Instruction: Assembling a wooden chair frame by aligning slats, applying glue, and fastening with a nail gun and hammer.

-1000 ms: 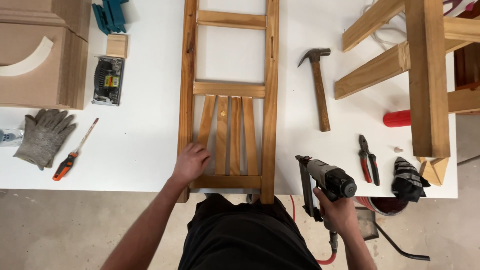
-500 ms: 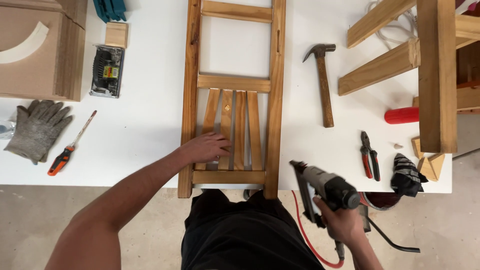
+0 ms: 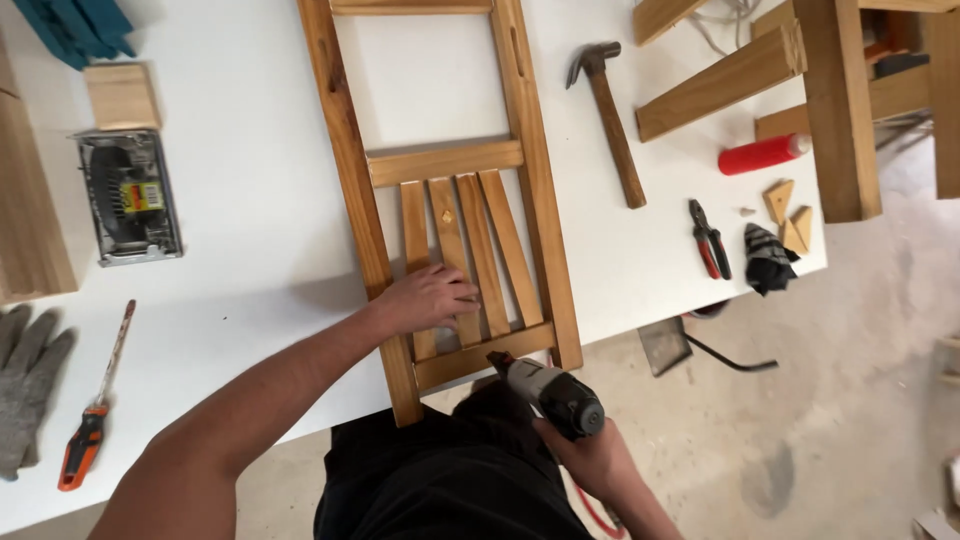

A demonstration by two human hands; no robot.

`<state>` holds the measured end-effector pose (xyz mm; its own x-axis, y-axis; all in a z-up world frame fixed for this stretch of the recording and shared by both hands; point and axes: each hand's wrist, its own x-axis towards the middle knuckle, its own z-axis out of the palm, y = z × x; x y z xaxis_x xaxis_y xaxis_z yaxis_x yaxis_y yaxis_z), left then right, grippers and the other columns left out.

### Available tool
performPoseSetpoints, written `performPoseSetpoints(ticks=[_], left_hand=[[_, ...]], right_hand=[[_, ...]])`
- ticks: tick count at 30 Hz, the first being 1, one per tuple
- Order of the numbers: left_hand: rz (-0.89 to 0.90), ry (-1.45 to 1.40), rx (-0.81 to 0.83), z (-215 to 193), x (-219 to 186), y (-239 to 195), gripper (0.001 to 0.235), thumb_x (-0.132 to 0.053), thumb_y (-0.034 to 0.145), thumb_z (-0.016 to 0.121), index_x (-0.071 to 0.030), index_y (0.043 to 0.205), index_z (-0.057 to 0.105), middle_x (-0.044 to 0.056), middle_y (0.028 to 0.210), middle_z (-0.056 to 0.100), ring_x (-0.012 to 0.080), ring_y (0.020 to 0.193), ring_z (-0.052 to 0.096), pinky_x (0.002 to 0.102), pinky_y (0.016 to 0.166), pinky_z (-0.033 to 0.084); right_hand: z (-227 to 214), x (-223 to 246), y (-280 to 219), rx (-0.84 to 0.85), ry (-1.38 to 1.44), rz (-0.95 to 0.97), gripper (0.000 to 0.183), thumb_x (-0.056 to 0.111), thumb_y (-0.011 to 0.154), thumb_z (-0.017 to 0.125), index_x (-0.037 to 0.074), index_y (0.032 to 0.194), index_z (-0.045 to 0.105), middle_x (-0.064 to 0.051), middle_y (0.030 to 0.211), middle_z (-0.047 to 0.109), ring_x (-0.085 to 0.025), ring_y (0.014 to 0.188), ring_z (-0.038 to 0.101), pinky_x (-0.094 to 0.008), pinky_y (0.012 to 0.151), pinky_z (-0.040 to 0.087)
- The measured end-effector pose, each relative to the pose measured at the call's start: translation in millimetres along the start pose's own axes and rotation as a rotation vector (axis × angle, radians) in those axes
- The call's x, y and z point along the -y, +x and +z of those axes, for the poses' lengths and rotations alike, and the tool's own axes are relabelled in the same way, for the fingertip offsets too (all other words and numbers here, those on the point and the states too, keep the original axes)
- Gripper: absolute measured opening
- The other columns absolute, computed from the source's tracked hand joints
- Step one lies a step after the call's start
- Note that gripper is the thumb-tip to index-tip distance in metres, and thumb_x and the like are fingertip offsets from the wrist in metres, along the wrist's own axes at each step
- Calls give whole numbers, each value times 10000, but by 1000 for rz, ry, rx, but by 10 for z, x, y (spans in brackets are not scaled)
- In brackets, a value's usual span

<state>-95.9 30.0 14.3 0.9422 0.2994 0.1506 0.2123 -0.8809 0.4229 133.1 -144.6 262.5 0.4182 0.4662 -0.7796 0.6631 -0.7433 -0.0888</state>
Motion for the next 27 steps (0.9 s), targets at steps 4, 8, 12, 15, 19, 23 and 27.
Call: performPoseSetpoints(ticks=[4, 8, 12, 15, 19, 23, 27], left_hand=[[-11, -37, 26, 9, 10, -6, 473, -388, 891, 736, -159, 1299, 668, 62, 1373, 598, 291, 1239, 505, 475, 1030, 480], [2, -27, -17, 64, 22, -30, 454, -372, 864, 776, -157, 1254, 683, 50, 1317, 614, 283, 1207, 515, 476, 1016, 478], [-18, -53, 18, 18, 27, -13, 463, -349, 849, 789, -159, 1259, 686, 46, 1323, 619, 281, 1216, 514, 483, 1045, 467], [-10, -43, 14, 39, 12, -14, 478, -371, 837, 797, -162, 1253, 685, 40, 1301, 625, 277, 1212, 519, 489, 1055, 473], [7, 8, -9, 68, 25, -9, 492, -400, 805, 818, -166, 1217, 687, 44, 1284, 628, 286, 1210, 526, 484, 1055, 472], [5, 25, -19, 91, 42, -7, 493, -408, 812, 813, -187, 1235, 689, 11, 1252, 638, 268, 1202, 537, 495, 1080, 459], [21, 77, -28, 148, 54, -13, 463, -448, 823, 804, -199, 1197, 691, -8, 1232, 623, 244, 1143, 527, 452, 978, 477]], right_hand=[[203, 417, -278, -4, 52, 123, 398, 468, 863, 744, 89, 827, 628, -57, 662, 660, -166, 565, 543, -331, 524, 440], [338, 595, -365, -20, 29, 167, 446, 507, 861, 715, 73, 965, 699, -76, 721, 687, -181, 642, 604, -334, 584, 477], [408, 637, -356, -43, 36, 201, 462, 526, 877, 687, 66, 839, 673, -69, 658, 674, -180, 543, 568, -333, 490, 447], [443, 632, -377, -57, 42, 167, 444, 505, 887, 684, 68, 813, 652, -68, 633, 633, -180, 559, 570, -337, 520, 453], [453, 702, -414, -63, 72, 124, 381, 453, 897, 680, 73, 912, 682, -67, 644, 653, -178, 565, 587, -330, 522, 481], [437, 767, -405, -69, 29, 157, 446, 483, 883, 676, 56, 1007, 719, -98, 672, 672, -202, 572, 608, -345, 521, 497], [403, 781, -391, -55, -18, 157, 487, 499, 894, 658, 90, 1152, 712, -99, 699, 713, -208, 590, 652, -343, 531, 528]])
